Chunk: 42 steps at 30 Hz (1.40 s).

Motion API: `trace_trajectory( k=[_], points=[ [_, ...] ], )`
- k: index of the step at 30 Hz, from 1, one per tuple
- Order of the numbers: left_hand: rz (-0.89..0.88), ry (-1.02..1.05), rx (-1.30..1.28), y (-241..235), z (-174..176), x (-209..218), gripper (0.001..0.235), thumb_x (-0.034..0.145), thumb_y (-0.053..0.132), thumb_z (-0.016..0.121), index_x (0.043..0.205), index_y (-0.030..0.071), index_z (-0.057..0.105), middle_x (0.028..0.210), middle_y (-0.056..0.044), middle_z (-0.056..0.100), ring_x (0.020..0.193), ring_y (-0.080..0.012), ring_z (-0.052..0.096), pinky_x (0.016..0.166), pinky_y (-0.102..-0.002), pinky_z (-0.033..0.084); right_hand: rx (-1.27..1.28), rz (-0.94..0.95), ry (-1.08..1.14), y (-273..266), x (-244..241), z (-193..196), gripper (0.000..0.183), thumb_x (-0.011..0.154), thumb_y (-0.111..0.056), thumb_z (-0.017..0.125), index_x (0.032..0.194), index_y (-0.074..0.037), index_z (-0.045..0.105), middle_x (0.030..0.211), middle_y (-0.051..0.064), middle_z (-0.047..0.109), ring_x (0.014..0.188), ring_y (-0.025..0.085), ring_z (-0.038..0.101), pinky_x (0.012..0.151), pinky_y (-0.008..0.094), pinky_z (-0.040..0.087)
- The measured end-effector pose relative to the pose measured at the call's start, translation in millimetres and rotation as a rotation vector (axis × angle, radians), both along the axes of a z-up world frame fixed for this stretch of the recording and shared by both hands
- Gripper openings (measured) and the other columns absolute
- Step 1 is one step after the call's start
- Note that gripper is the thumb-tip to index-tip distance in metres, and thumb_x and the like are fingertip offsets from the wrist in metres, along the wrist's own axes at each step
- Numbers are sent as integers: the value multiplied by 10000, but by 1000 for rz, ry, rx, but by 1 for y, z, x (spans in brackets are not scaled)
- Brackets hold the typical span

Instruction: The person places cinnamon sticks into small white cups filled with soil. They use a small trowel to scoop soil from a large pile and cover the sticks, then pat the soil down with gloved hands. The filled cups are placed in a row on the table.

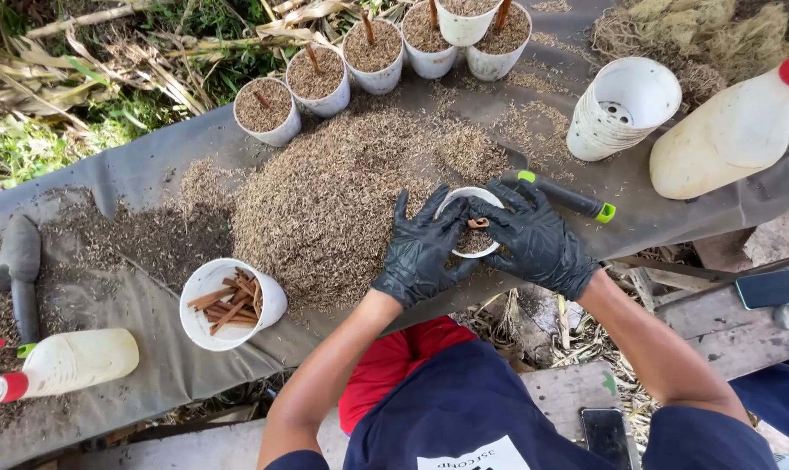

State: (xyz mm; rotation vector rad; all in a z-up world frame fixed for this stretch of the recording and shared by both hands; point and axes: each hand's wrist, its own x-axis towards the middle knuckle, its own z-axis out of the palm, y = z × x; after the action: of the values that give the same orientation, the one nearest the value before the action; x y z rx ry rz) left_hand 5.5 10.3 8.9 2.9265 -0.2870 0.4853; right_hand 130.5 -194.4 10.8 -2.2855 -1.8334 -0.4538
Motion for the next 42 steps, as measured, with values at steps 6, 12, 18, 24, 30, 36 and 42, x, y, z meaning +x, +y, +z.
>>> trace_trajectory(
  k=[6, 12, 18, 24, 30, 36, 42],
  points=[
    [-20, 25, 25, 4, -10, -1, 775, 872, 709, 543, 1454, 197, 537, 1563, -25, 514, 1545, -335, 273, 1187, -778, 78, 13, -28, -16, -4, -4, 7, 701, 884, -732, 522, 1311, -183, 610, 1593, 49, 494, 1498, 363, 394, 1160, 645, 283],
    [20, -135, 8, 2, -7, -22, 602, 866, 563, 624, 1273, 120, 616, 1335, -86, 642, 1475, -342, 390, 1181, -765, 153, -30, -112, -133, -12, -11, 9, 604, 944, -757, 438, 1203, -250, 640, 1377, -26, 628, 1466, 275, 443, 1138, 600, 290],
    [-8, -76, 80, 3, -7, -20, 548, 961, 587, 499, 1263, 142, 610, 1293, -59, 628, 1472, -283, 386, 1179, -776, 108, -25, -72, -107, -11, -8, -3, 582, 950, -744, 386, 1122, -244, 631, 1327, -13, 632, 1490, 272, 435, 1137, 617, 316],
    [15, -292, -54, -10, -6, -24, 516, 925, 483, 653, 1233, 70, 625, 1211, -171, 645, 1333, -359, 531, 1164, -707, 277, 94, -84, -12, -17, -20, 8, 452, 940, -656, 558, 1072, -233, 644, 1131, -21, 644, 1228, 274, 569, 1059, 537, 405],
    [-70, -356, -70, -20, -55, -6, 233, 996, 378, 535, 913, 177, 617, 882, -17, 582, 1048, -240, 630, 1061, -476, 432, 88, 54, -108, -12, -2, -42, 313, 976, -532, 568, 877, -245, 643, 881, -63, 616, 992, 202, 629, 984, 531, 412],
    [-134, -208, -41, -9, -40, -7, 158, 998, 292, 573, 920, 158, 598, 896, -39, 567, 1027, -212, 589, 1102, -468, 345, 154, 96, -81, -5, -6, -31, 303, 1052, -432, 493, 888, -211, 619, 880, -7, 637, 952, 198, 646, 1056, 570, 385],
    [-49, -255, -63, -20, -24, -12, 250, 910, 438, 669, 930, 209, 570, 931, 17, 578, 1031, -155, 580, 1137, -447, 333, 191, 94, -98, -1, -23, 18, 363, 1062, -473, 456, 880, -188, 588, 846, -13, 568, 886, 217, 638, 995, 545, 446]
  ],
)
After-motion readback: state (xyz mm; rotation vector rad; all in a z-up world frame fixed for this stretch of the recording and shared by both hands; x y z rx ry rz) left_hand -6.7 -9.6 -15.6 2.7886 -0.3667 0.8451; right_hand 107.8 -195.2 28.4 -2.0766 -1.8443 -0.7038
